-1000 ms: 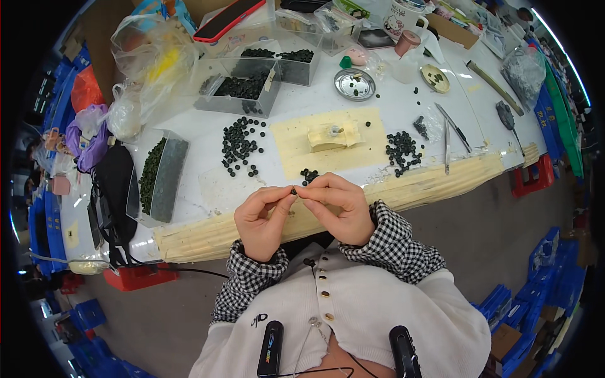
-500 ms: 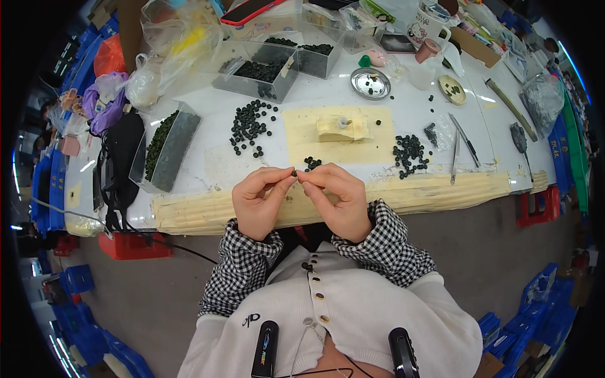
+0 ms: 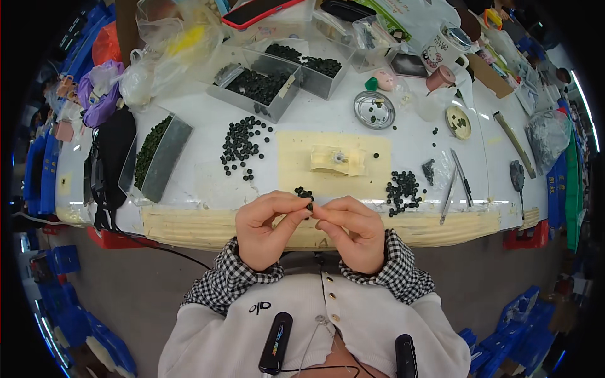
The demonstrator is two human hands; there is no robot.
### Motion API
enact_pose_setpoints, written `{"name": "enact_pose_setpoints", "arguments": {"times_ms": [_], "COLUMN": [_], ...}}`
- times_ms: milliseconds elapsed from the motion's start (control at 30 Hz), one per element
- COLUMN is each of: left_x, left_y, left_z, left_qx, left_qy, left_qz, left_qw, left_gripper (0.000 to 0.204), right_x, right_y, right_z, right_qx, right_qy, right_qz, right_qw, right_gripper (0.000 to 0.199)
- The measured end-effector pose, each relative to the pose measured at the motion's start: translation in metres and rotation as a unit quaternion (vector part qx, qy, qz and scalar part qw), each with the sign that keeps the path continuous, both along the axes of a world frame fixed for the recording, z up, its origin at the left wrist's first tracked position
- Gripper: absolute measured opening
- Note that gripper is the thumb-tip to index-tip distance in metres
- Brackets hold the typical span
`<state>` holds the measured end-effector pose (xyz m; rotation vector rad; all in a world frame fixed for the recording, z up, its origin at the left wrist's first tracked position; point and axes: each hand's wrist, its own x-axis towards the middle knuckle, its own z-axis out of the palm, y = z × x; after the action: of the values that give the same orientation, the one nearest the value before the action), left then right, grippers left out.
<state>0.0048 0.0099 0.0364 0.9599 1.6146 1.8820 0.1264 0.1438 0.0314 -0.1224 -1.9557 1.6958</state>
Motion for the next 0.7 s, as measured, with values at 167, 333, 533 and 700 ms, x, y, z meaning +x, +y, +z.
{"name": "enact_pose_setpoints", "arguments": {"times_ms": [167,333,533,700], "left_x": [-0.003,-0.013,-0.014,-0.014], "left_y": [0.006,0.003,0.001,0.002], "left_z": [-0.011,-0.012,-0.011,-0.013], "left_qx": [0.040,0.024,0.032,0.043], "left_qy": [-0.047,0.012,-0.042,-0.061], "left_qz": [-0.002,-0.016,-0.018,-0.018], "left_qw": [0.998,1.000,0.998,0.997], "left_gripper": [0.016,0.018,0.019,0.020], "right_x": [-0.004,-0.011,-0.016,-0.016], "right_y": [-0.001,-0.001,-0.001,-0.002], "right_z": [0.000,-0.002,0.000,0.001], "right_qx": [0.028,0.046,0.096,0.111], "right_qy": [-0.016,-0.014,-0.007,-0.004], "right_qz": [-0.022,-0.028,-0.037,-0.039], "right_qw": [0.999,0.998,0.995,0.993], "right_gripper": [0.028,0.028,0.029,0.031]}}
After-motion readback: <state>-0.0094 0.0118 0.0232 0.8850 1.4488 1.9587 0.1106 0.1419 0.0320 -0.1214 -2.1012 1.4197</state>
